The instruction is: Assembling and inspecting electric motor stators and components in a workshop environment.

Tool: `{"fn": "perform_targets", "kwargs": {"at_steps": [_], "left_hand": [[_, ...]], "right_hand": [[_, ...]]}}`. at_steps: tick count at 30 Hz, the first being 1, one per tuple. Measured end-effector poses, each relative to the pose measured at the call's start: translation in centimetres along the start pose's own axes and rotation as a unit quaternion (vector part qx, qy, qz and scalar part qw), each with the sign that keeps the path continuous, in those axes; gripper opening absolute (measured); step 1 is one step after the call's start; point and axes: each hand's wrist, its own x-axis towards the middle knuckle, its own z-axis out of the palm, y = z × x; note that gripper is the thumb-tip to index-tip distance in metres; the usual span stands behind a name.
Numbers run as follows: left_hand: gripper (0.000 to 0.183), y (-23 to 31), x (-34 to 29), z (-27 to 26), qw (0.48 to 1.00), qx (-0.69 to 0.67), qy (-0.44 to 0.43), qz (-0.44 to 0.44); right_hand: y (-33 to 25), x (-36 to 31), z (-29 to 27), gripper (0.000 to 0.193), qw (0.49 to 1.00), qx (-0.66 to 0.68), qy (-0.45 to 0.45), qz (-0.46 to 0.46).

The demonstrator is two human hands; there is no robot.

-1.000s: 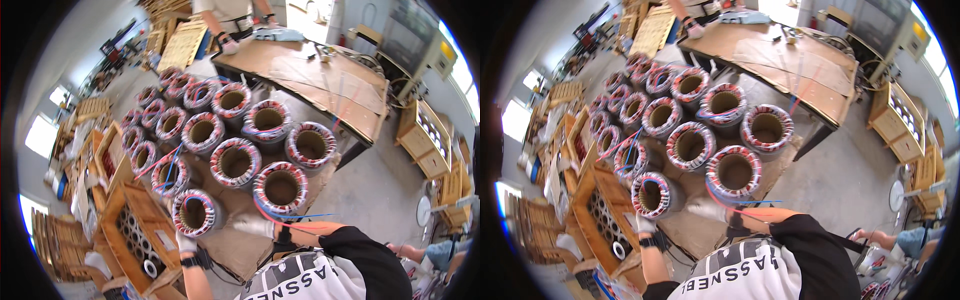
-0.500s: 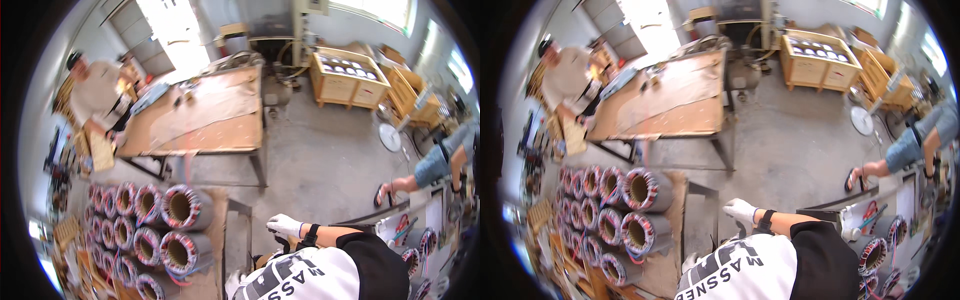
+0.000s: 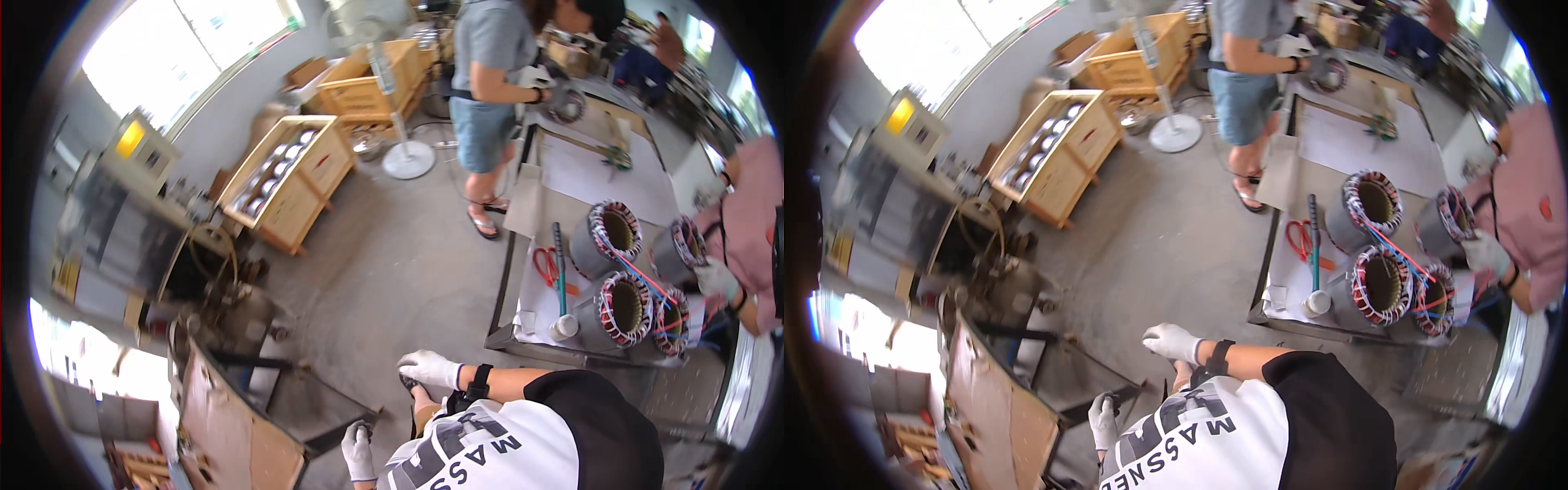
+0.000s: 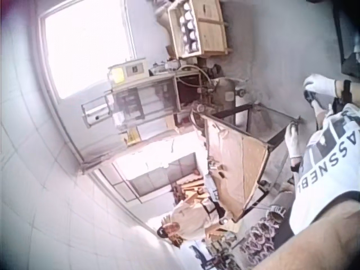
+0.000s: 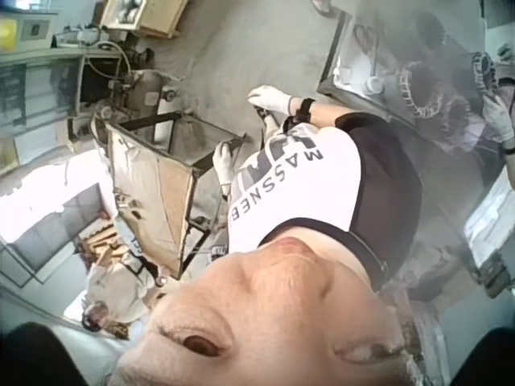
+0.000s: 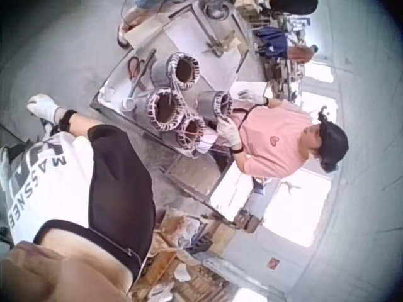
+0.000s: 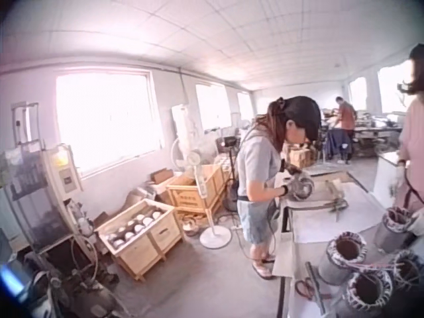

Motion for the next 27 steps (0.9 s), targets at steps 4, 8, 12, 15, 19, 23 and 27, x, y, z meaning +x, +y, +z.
{"fn": "perform_targets", "kwargs": {"at_steps": [4, 8, 12, 15, 19, 23, 27], "left_hand": [[0.022, 4.2, 8.8, 0.1, 0.999, -0.014, -0.050, 0.012], [0.023, 3.0, 19.0, -0.8, 0.987, 0.095, -0.124, 0.042], [0.020, 0.0, 27.4, -2.2, 0.975, 0.137, -0.173, -0.023], [0.020, 2.6, 29.5, -0.9, 0.946, 0.227, -0.224, -0.057], [0.020, 2.0, 33.9, 1.0, 0.900, 0.329, -0.284, -0.042], [0.019, 1.0, 35.0, 6.2, 0.865, 0.352, -0.357, 0.016], [0.021, 1.2, 33.5, 11.4, 0.827, 0.342, -0.436, 0.094]], "right_hand": [[1.2, 2.5, -2.2, 0.034, 0.991, -0.014, 0.118, 0.067], [1.6, 4.0, -3.5, 0.033, 0.967, 0.035, 0.214, 0.132], [1.9, 4.3, -3.7, 0.035, 0.940, 0.050, 0.284, 0.183], [3.8, 1.8, -2.6, 0.035, 0.903, 0.095, 0.361, 0.214], [6.0, -3.2, -1.2, 0.034, 0.849, 0.112, 0.454, 0.244], [7.9, -8.5, 0.6, 0.031, 0.798, 0.108, 0.537, 0.251], [13.4, -14.3, 5.1, 0.025, 0.776, 0.053, 0.562, 0.282]]}}
